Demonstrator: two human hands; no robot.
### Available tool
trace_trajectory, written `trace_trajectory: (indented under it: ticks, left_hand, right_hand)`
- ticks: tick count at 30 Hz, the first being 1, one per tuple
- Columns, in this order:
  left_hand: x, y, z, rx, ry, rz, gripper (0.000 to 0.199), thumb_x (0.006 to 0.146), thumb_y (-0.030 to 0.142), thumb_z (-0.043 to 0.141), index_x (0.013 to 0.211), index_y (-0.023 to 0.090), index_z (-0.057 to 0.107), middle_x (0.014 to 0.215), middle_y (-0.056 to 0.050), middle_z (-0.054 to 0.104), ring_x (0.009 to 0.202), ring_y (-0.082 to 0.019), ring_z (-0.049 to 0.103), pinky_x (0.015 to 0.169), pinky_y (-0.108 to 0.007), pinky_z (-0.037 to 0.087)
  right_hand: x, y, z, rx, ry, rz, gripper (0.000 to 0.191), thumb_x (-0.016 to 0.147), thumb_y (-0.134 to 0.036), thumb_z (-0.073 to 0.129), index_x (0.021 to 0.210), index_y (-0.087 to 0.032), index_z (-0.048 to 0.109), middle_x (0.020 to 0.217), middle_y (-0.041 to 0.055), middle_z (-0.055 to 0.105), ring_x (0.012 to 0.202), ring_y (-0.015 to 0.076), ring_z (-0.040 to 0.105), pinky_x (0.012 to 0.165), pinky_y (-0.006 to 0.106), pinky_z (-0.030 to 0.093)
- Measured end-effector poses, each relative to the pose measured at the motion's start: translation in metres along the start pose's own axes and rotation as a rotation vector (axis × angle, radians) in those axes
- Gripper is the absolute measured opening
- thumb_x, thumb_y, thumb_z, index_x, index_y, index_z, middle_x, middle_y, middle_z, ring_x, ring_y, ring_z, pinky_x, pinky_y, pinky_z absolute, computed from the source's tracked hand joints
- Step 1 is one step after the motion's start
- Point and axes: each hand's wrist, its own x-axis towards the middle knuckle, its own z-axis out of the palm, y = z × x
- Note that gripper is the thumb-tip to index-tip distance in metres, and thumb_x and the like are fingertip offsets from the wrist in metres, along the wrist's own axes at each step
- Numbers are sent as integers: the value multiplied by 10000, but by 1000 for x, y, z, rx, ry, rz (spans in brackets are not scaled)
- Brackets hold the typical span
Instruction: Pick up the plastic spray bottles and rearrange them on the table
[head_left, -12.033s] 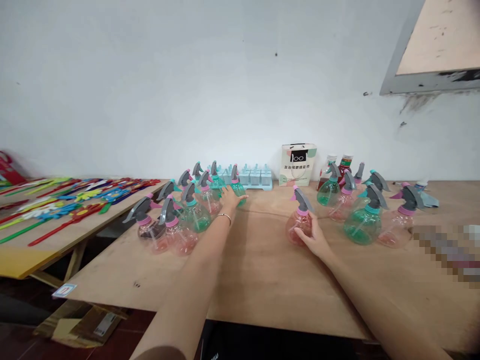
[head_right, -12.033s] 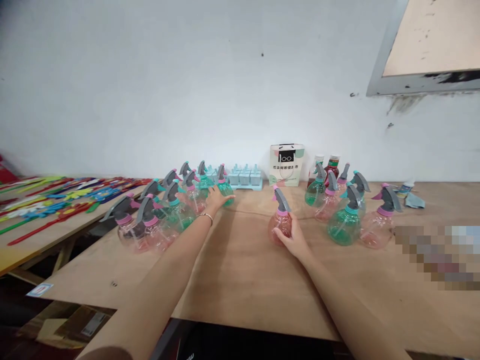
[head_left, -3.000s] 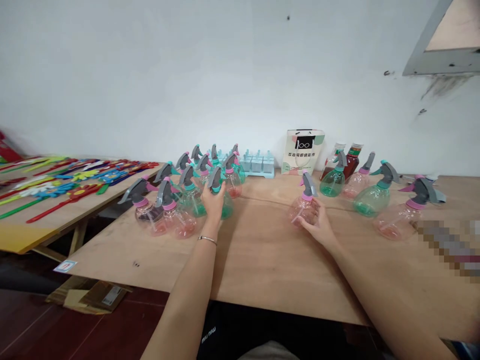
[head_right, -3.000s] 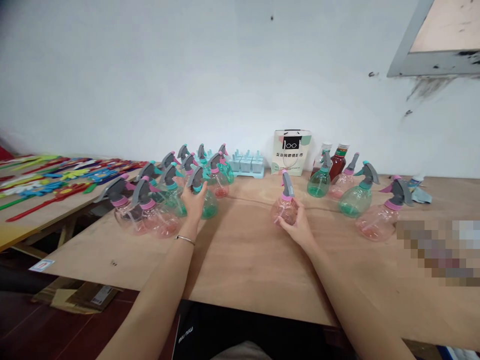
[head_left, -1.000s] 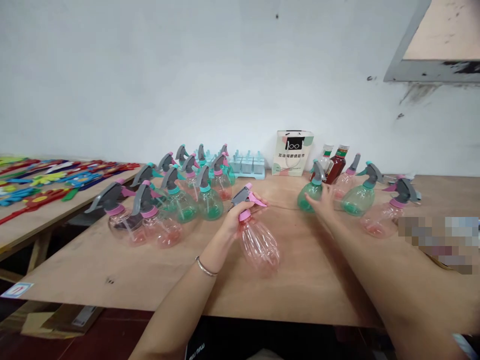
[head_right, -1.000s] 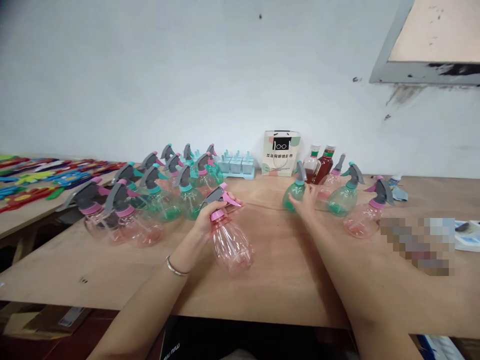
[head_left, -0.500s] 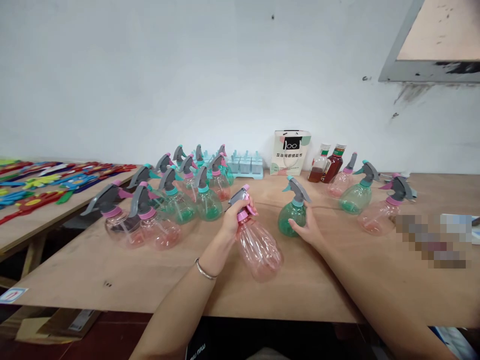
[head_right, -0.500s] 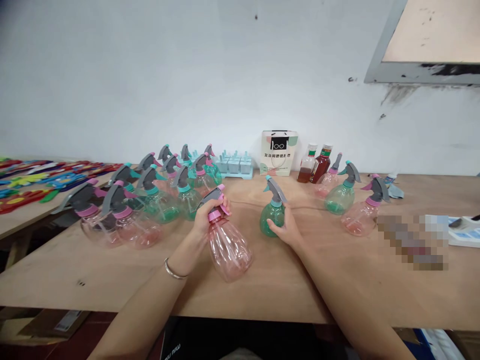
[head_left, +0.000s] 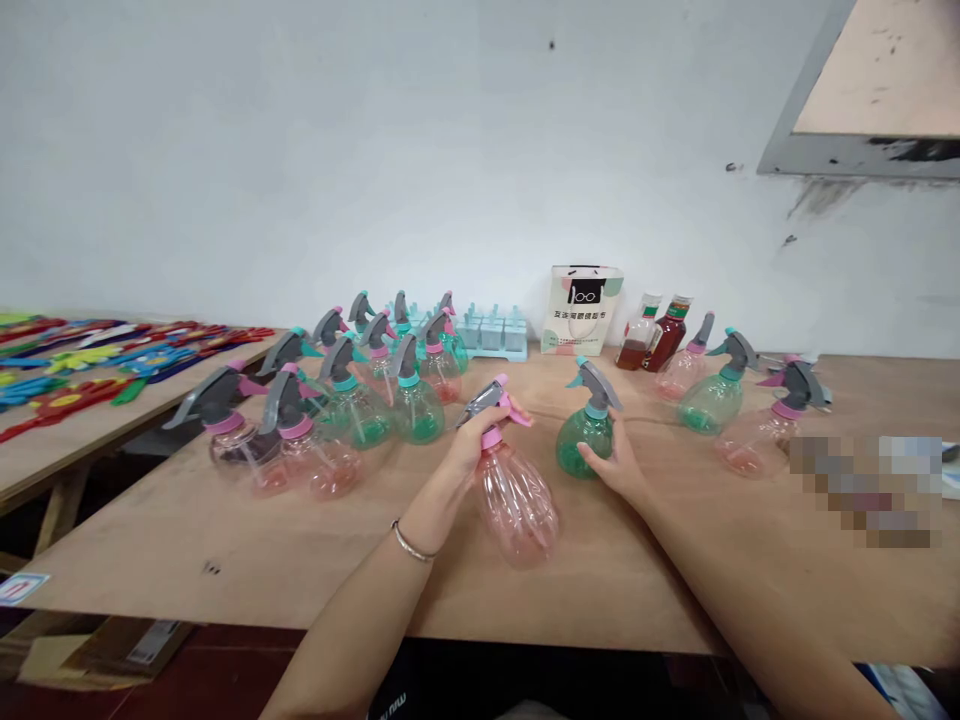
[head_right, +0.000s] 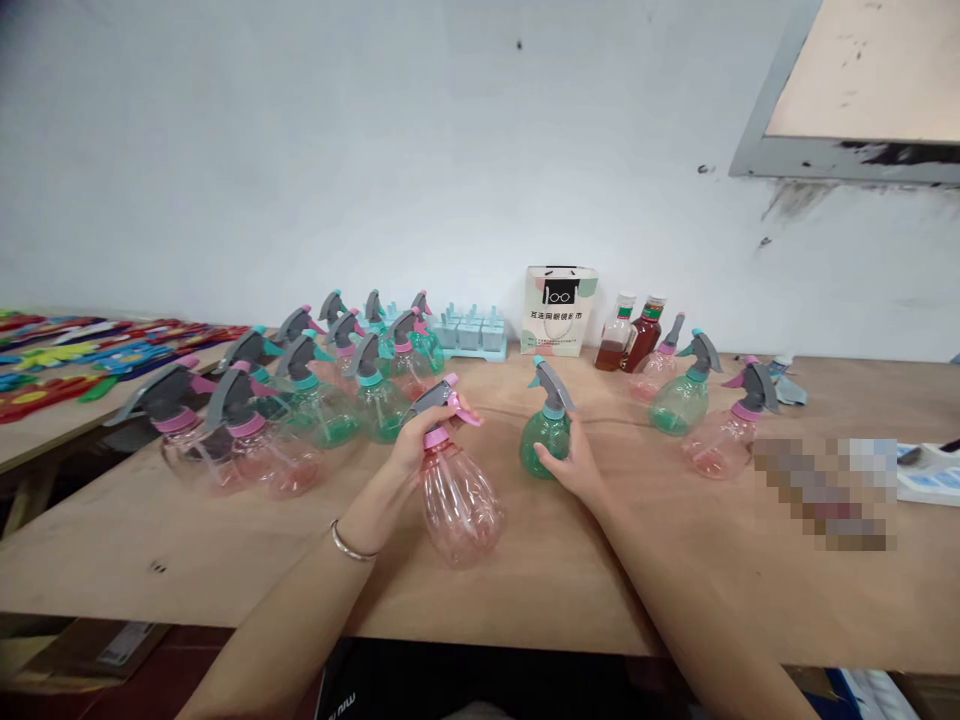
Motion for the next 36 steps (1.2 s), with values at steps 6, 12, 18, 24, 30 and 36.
trace_trajectory:
  ticks: [6,12,18,24,30,36]
  left_hand:
    - [-1,-3,2,-98,24,90,335,663,460,759,653,167,597,622,-7,615,613,-112,590,524,-195,437]
    - [-1,-6,1,-35,-54,22,337,681,485,756,729,170,645,679,-36,672,630,-149,627,452,-207,383]
    - [0,-8,-1,-39,36,37,363,670,499,756,654,173,599,611,-9,623,578,-112,575,455,-197,353]
    - [1,-3,-3,31,-53,96,316,686,476,749,686,177,648,722,-31,687,748,-154,651,680,-245,501]
    - [3,-11,-4,109,-114,216,253,729,436,733,760,195,664,759,-18,696,844,-160,671,849,-273,505]
    - [-7,3,-2,268,12,232,376,753,514,689,603,189,577,618,2,589,579,-103,527,539,-218,426]
  right_hand:
    - [-1,0,0,3,-1,0,696,819,-541,661,1357,-189,396,1312,170,589,1252,335,577,1092,538,455]
    - [-1,0,-1,8,3,2,661,818,-539,665,1323,-197,412,1252,156,613,1213,328,596,1069,537,471]
    - [0,-4,-2,-13,-5,17,638,817,-537,664,1298,-198,416,1190,145,627,1230,336,580,1096,552,441]
    - [0,-7,-4,-7,-13,33,655,808,-522,672,1308,-201,396,1226,153,609,1219,341,587,1081,562,450]
    - [0,-7,-4,-12,-10,18,647,821,-509,664,1324,-202,398,1276,160,594,1210,325,594,1069,538,467]
    - [-2,-5,-2,-13,2,13,671,827,-534,656,1354,-205,404,1265,149,602,1237,327,577,1088,542,449]
